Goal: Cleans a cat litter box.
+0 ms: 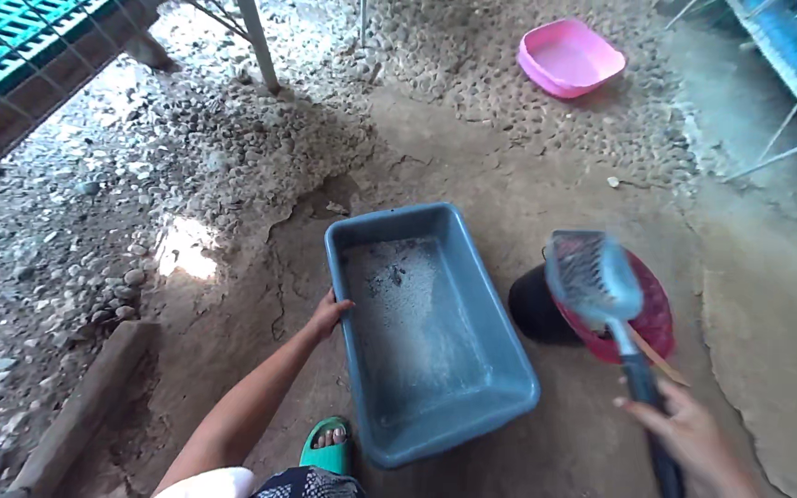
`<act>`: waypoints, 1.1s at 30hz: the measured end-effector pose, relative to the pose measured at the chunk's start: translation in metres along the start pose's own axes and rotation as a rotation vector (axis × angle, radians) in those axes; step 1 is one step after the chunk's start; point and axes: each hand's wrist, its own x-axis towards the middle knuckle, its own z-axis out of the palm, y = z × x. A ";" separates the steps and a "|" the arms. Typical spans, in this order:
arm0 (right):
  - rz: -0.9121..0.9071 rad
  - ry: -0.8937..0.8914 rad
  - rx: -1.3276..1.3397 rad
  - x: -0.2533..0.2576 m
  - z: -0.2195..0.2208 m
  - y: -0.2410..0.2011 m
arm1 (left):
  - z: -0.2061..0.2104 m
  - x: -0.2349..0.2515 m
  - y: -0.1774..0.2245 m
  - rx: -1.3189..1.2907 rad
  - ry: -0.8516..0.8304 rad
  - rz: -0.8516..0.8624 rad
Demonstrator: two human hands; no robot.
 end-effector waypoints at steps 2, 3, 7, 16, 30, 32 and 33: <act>0.110 -0.178 0.069 -0.028 0.053 0.002 | 0.010 -0.017 0.013 0.034 0.001 0.042; 0.171 -0.262 0.085 -0.040 0.076 0.009 | 0.015 -0.030 0.016 0.051 -0.004 0.062; 0.361 -0.496 0.024 -0.065 0.146 0.030 | 0.033 -0.090 0.032 0.175 -0.040 0.207; 0.196 -0.280 0.197 -0.039 0.193 -0.031 | 0.066 -0.138 0.027 0.308 -0.138 0.553; 0.078 -0.265 0.062 0.005 0.204 -0.012 | 0.020 -0.030 -0.006 -0.066 -0.036 -0.052; 0.065 -0.256 0.004 0.006 0.199 0.000 | 0.025 -0.051 -0.027 -0.076 -0.049 -0.189; 0.057 -0.269 -0.025 0.007 0.196 0.006 | 0.034 -0.072 -0.041 -0.070 -0.068 -0.260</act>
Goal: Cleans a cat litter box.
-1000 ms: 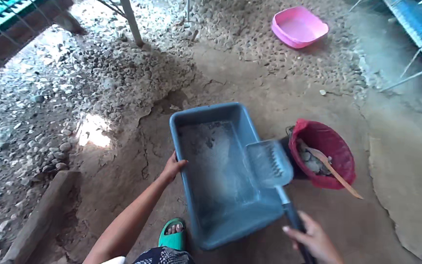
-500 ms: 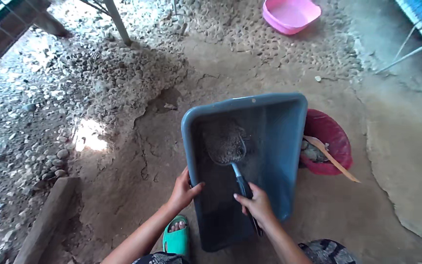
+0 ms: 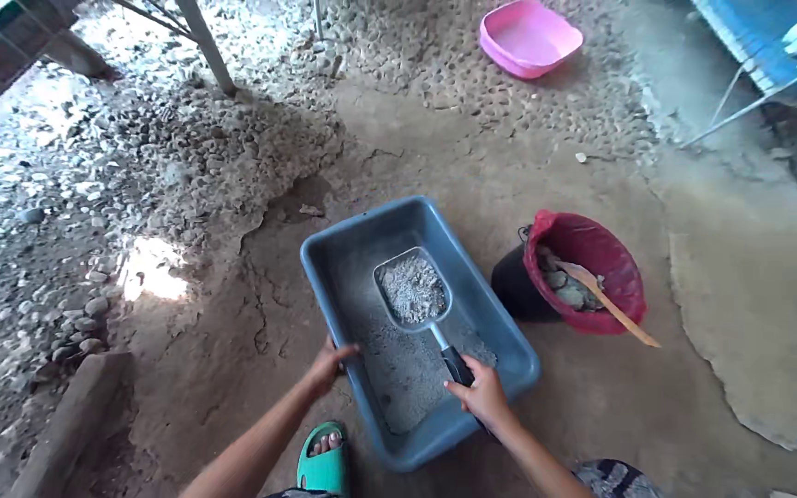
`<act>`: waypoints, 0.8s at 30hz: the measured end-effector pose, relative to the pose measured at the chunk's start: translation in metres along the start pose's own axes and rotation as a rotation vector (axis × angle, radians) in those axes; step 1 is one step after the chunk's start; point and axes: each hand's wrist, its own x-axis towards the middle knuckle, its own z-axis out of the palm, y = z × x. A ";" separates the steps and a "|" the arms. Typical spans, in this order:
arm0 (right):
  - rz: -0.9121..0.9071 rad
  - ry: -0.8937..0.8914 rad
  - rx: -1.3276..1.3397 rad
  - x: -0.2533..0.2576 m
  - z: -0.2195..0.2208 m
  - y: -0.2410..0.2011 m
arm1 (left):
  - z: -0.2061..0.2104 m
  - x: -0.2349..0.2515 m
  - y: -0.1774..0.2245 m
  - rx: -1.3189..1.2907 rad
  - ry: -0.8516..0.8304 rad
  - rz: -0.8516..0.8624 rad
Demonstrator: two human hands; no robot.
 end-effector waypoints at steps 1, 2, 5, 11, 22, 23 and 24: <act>0.004 -0.013 -0.024 0.000 -0.005 0.005 | 0.009 -0.018 -0.023 0.014 -0.035 -0.078; 0.012 -0.009 -0.026 -0.001 -0.008 0.009 | 0.016 -0.034 -0.049 0.028 -0.097 -0.155; 0.049 0.031 0.003 -0.004 -0.008 0.018 | 0.026 -0.056 -0.107 0.095 -0.236 -0.279; 0.071 0.030 0.004 -0.003 -0.003 0.031 | 0.041 -0.038 -0.082 0.037 -0.110 -0.172; 0.052 0.031 0.324 -0.007 -0.052 0.008 | 0.073 -0.002 0.009 0.169 0.030 0.037; 0.036 0.049 0.375 -0.009 -0.065 0.003 | 0.073 -0.002 0.015 0.175 0.020 0.064; 0.019 0.073 0.431 -0.011 -0.078 -0.004 | 0.073 -0.004 0.024 0.179 0.016 0.079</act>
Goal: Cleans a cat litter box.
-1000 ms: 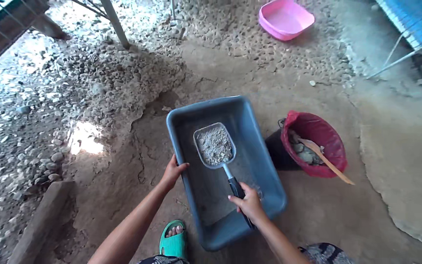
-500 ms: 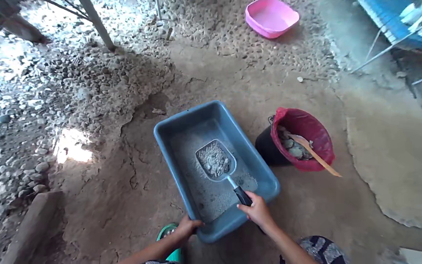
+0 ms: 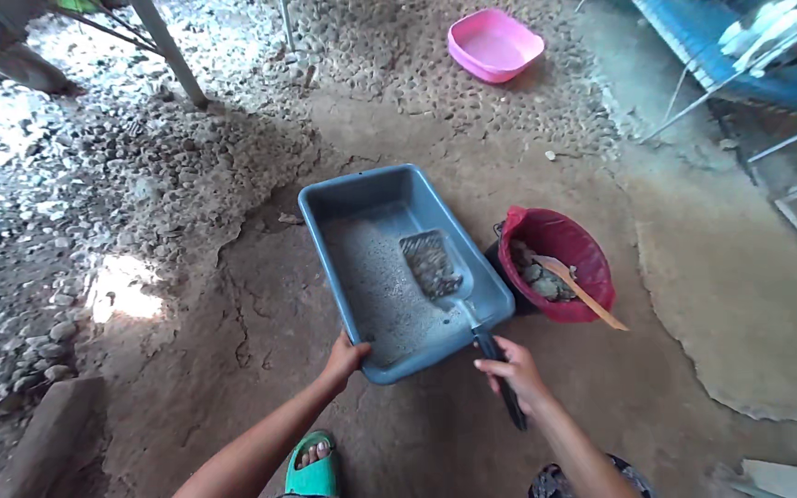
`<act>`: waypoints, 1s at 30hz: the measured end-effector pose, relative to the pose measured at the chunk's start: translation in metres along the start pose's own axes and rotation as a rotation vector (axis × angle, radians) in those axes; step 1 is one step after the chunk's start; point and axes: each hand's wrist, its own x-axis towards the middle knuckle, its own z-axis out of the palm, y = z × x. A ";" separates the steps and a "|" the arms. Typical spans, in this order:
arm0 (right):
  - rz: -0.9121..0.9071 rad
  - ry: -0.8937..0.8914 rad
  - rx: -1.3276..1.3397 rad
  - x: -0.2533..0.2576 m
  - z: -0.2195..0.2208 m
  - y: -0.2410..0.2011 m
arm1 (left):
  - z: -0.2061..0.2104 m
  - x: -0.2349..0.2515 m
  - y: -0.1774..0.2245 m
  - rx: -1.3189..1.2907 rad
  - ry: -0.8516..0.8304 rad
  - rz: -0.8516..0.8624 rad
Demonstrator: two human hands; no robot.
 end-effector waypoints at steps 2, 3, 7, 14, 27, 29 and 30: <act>-0.035 0.062 0.160 0.000 -0.021 -0.017 | -0.003 -0.005 0.019 0.023 0.001 0.010; -0.052 0.089 0.254 0.002 -0.033 -0.022 | -0.007 -0.007 0.028 0.051 -0.007 0.016; -0.158 0.057 0.698 0.023 -0.084 -0.025 | -0.035 -0.009 0.064 0.119 0.007 0.036; -0.128 -0.229 1.309 0.062 -0.135 -0.001 | -0.094 -0.050 0.123 -0.009 -0.036 0.114; -0.040 0.066 0.232 -0.002 -0.081 -0.034 | -0.064 -0.060 -0.105 0.117 -0.016 -0.029; 0.015 0.058 0.023 -0.017 -0.053 -0.031 | -0.070 -0.044 -0.099 0.073 -0.062 -0.083; 0.045 0.025 -0.074 -0.022 -0.040 -0.024 | -0.076 -0.032 -0.084 0.031 -0.054 -0.100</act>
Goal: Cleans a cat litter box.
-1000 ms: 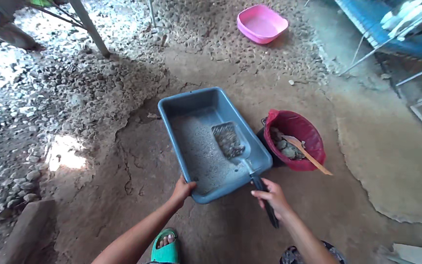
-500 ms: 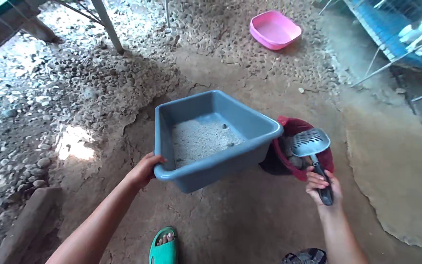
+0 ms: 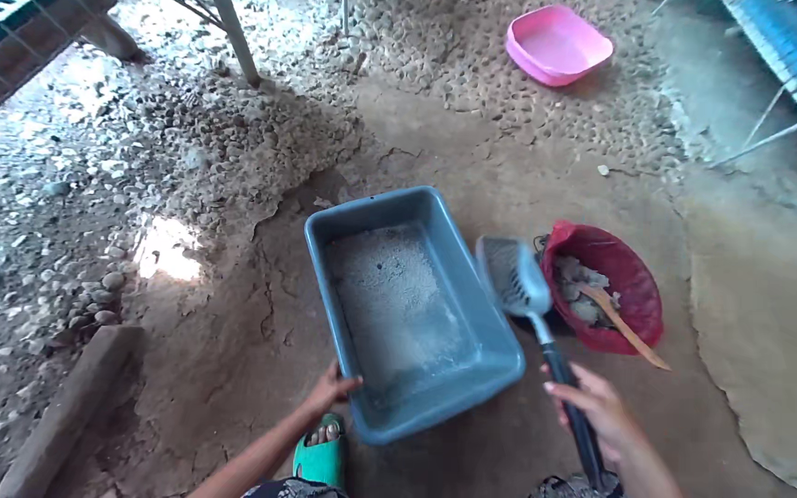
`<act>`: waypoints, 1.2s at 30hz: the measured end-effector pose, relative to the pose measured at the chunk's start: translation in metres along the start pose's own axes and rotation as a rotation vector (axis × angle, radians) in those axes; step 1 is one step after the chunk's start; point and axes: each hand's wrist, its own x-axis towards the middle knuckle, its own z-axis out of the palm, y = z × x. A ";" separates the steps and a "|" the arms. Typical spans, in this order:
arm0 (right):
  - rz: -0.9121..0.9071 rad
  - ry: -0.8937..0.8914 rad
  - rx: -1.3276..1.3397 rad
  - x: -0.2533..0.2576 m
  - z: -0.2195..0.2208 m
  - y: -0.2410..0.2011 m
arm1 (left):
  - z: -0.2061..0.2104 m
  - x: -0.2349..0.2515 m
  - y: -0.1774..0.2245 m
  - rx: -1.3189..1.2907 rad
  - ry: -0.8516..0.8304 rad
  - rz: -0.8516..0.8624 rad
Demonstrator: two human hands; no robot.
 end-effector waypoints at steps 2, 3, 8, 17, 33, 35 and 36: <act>0.089 -0.107 -0.181 -0.004 0.023 0.016 | -0.019 0.029 0.047 -0.086 0.071 0.003; 0.144 -0.159 -0.261 -0.003 0.033 0.024 | -0.030 0.046 0.071 -0.107 0.101 0.030; 0.413 -0.325 -0.531 0.005 0.071 0.057 | -0.053 0.100 0.116 -0.113 0.150 0.250; 0.220 -0.139 -0.243 0.007 0.094 0.019 | 0.005 -0.021 0.126 0.146 0.117 0.545; -0.114 -0.161 -0.328 0.070 0.120 0.002 | -0.038 0.068 0.118 -0.037 0.095 0.332; -0.091 -0.154 -0.397 0.072 0.103 0.013 | -0.047 0.084 0.105 -0.090 0.107 0.300; -0.088 -0.160 -0.451 0.074 0.091 0.017 | -0.048 0.084 0.096 -0.111 0.107 0.296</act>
